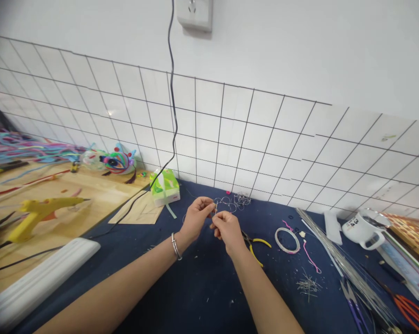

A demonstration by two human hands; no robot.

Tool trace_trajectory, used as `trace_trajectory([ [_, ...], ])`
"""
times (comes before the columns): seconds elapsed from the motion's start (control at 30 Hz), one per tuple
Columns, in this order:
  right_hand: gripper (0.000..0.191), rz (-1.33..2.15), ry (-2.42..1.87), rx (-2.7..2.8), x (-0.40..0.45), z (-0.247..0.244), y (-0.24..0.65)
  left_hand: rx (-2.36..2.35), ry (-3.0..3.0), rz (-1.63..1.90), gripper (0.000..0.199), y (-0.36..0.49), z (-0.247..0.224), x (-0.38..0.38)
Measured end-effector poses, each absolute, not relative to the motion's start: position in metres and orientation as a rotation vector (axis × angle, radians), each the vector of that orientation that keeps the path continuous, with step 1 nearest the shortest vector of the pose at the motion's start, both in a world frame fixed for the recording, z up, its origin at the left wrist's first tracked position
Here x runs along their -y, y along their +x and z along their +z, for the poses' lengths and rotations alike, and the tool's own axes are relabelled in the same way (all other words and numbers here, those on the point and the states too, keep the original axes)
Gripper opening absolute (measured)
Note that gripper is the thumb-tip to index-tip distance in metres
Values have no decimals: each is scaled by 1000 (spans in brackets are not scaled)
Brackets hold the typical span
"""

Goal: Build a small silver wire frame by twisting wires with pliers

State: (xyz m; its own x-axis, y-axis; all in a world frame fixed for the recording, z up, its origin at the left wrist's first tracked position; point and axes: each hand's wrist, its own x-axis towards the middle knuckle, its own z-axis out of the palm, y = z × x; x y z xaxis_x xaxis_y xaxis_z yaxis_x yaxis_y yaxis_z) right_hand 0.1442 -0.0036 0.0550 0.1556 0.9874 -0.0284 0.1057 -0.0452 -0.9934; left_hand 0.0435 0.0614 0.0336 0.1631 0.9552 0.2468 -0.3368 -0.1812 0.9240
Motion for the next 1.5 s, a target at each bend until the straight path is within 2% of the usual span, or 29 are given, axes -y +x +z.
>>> trace_trajectory([
  [0.3,19,762,-1597,1337,6,60,159,-684,1153,1281,23,42,29,-68],
  [0.67,20,703,-1709,1490,15,71,154,-706,1149,1307,23,43,28,-69],
  [0.73,16,545,-1777,1546,19,81,154,-712,1145,1319,23,43,28,-69],
  [0.87,18,-55,-2071,1730,18,103,152,-704,1087,1315,25,43,27,-69],
  [1.0,22,-271,-2128,1802,9,113,146,-711,1033,1309,26,43,26,-69],
  [1.5,20,-346,-2112,1756,1,98,147,-635,937,1247,23,44,27,-69],
])
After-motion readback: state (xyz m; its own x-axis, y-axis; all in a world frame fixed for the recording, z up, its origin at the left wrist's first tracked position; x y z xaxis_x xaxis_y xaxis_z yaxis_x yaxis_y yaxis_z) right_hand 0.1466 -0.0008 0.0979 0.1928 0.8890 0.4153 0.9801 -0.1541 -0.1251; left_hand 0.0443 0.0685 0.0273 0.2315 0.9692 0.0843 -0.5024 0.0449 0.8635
